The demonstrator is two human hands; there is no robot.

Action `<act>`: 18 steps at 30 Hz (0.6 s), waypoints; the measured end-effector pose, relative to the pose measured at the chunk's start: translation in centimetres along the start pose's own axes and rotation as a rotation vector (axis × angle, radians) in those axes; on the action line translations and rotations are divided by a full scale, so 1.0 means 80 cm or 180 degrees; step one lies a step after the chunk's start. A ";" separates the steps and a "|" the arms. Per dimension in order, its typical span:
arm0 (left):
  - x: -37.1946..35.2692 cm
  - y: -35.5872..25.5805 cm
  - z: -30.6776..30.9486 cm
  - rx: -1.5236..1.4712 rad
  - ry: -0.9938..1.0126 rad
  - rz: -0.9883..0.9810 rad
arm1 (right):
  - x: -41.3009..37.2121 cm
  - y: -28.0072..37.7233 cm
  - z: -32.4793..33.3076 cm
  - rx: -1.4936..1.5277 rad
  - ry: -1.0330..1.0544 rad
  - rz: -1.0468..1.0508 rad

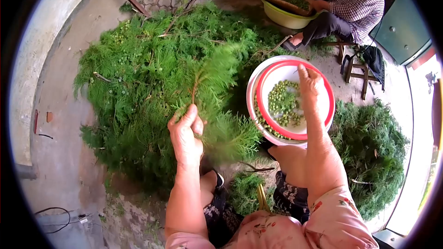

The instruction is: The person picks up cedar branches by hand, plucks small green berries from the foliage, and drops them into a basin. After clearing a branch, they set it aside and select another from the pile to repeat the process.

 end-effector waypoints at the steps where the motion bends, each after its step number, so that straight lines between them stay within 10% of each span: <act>1: 0.001 -0.004 0.002 -0.0233 -0.0103 -0.0078 | -0.003 0.002 0.005 0.0006 -0.0025 -0.0109; 6: 0.017 -0.015 0.027 -0.0507 -0.0357 -0.0125 | 0.026 -0.028 0.007 0.0043 -0.0926 0.1262; 9: 0.021 -0.023 0.036 -0.0744 -0.0608 -0.0162 | -0.011 0.016 -0.006 -0.0012 0.0448 -0.0160; 14: 0.030 -0.021 0.053 -0.0935 -0.1016 -0.0173 | -0.010 0.018 -0.039 0.0097 0.0195 0.1485; 18: 0.032 -0.015 0.058 -0.1098 -0.1194 -0.0075 | -0.059 0.037 -0.078 -0.0478 0.1923 0.0972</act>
Point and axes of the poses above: each hand's wrist, its own x-axis towards the middle knuckle, its own z-axis out of the back of the hand, y = z × x, the point moved 6 cm from there along x, towards the middle knuckle, and after that the axes turned 6 degrees about y, right-handed, at the moved point
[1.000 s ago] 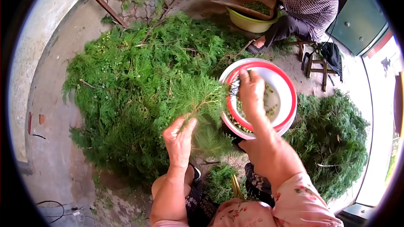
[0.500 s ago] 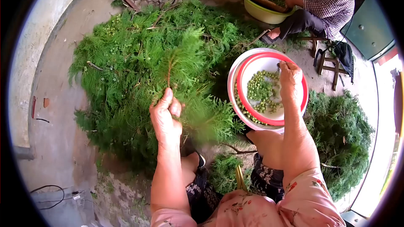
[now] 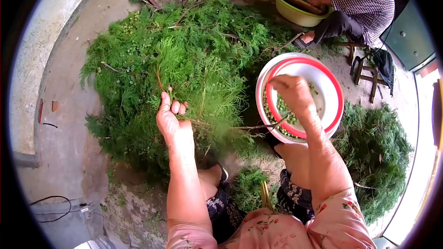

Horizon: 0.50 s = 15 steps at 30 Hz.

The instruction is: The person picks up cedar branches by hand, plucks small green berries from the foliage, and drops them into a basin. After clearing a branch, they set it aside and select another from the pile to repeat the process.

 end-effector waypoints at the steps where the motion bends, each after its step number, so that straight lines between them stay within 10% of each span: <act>1: 0.001 0.001 0.001 -0.0018 -0.0023 0.0027 | -0.007 0.020 -0.017 -0.0089 0.0440 0.0374; 15: -0.008 0.019 -0.015 0.0135 0.0236 0.0471 | -0.060 0.083 -0.134 -0.1368 0.1013 0.1748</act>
Point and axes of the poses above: each hand's wrist, its own x-axis towards the middle knuckle, its own z-axis out of the back of the hand, y = z × x, the point moved 6 cm from there along x, towards the middle knuckle, and after that the axes turned 6 degrees about y, right-handed, at the moved point
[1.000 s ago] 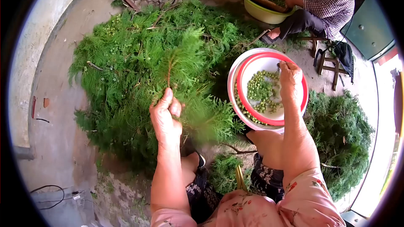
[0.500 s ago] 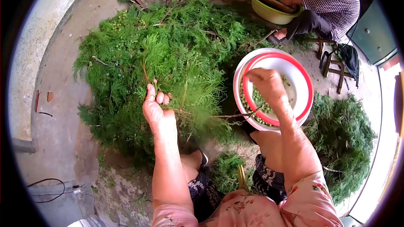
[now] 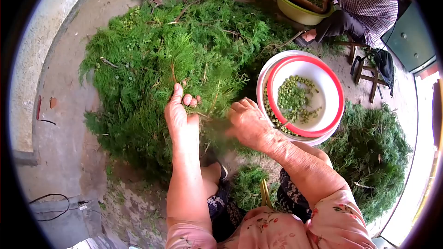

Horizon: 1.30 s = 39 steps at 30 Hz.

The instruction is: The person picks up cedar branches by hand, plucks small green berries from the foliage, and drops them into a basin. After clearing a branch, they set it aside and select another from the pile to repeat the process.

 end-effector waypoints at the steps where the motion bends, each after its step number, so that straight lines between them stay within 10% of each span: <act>1: 0.000 0.001 -0.001 0.0033 0.0070 0.0017 | 0.000 -0.009 -0.007 0.0109 0.0271 -0.0145; 9: 0.001 0.007 -0.002 -0.0148 0.0083 0.0146 | 0.005 -0.035 -0.028 0.1738 0.1185 -0.1115; 14: 0.005 -0.008 -0.006 0.0313 0.0959 -0.0265 | 0.004 -0.066 -0.026 0.3491 0.0292 -0.1446; 18: 0.006 -0.018 0.012 0.1091 0.0149 -0.0598 | 0.000 -0.073 -0.002 0.5076 -0.0374 -0.1716; 30: -0.031 -0.011 -0.035 0.1320 0.0765 -0.1403 | -0.005 -0.113 0.008 0.5586 -0.2159 -0.1595; 39: -0.082 0.030 -0.094 0.4258 0.1358 -0.2771 | -0.006 -0.101 0.016 0.4887 -0.1947 -0.1656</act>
Point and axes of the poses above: each hand's wrist, its own x-axis towards the middle knuckle, its own z-axis out of the back of the hand, y = z × x, the point moved 6 cm from there along x, towards the middle knuckle, and after that the axes turned 6 degrees about y, right-handed, at the moved point
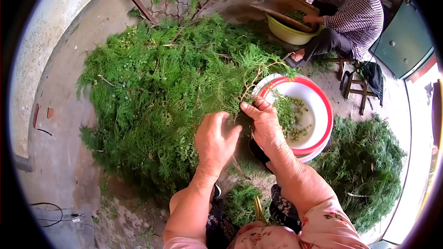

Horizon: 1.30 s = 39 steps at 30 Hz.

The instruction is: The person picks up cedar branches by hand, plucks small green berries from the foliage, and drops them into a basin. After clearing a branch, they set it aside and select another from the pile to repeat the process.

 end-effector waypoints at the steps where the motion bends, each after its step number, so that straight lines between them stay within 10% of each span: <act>1: -0.001 -0.004 -0.001 0.0143 -0.0044 0.0062 | -0.001 0.003 -0.001 -0.0335 -0.0010 0.0015; 8: -0.005 0.021 -0.016 0.0969 0.0249 0.0387 | -0.028 0.038 -0.045 -0.3191 0.0527 0.1411; 12: -0.011 0.049 -0.025 -0.2973 0.0053 0.1186 | -0.017 0.051 -0.026 -0.1524 0.0417 0.0878; 19: -0.021 0.071 -0.022 -0.4075 -0.0041 0.2246 | -0.007 0.071 0.003 -0.1669 0.0052 0.0988; 33: -0.022 0.078 -0.027 -0.3355 -0.0244 0.2640 | -0.054 0.084 -0.066 -0.3771 0.0023 0.3017; 39: -0.020 0.085 -0.033 -0.3145 0.0040 0.2146 | -0.028 0.053 -0.056 -0.4163 0.0225 0.1971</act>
Point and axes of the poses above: each hand's wrist, its own x-axis towards the middle knuckle, its own z-axis out of the back of the hand, y = z × x, the point moved 6 cm from there along x, towards the middle knuckle, and after that the axes turned 6 degrees about y, right-handed, at the moved point
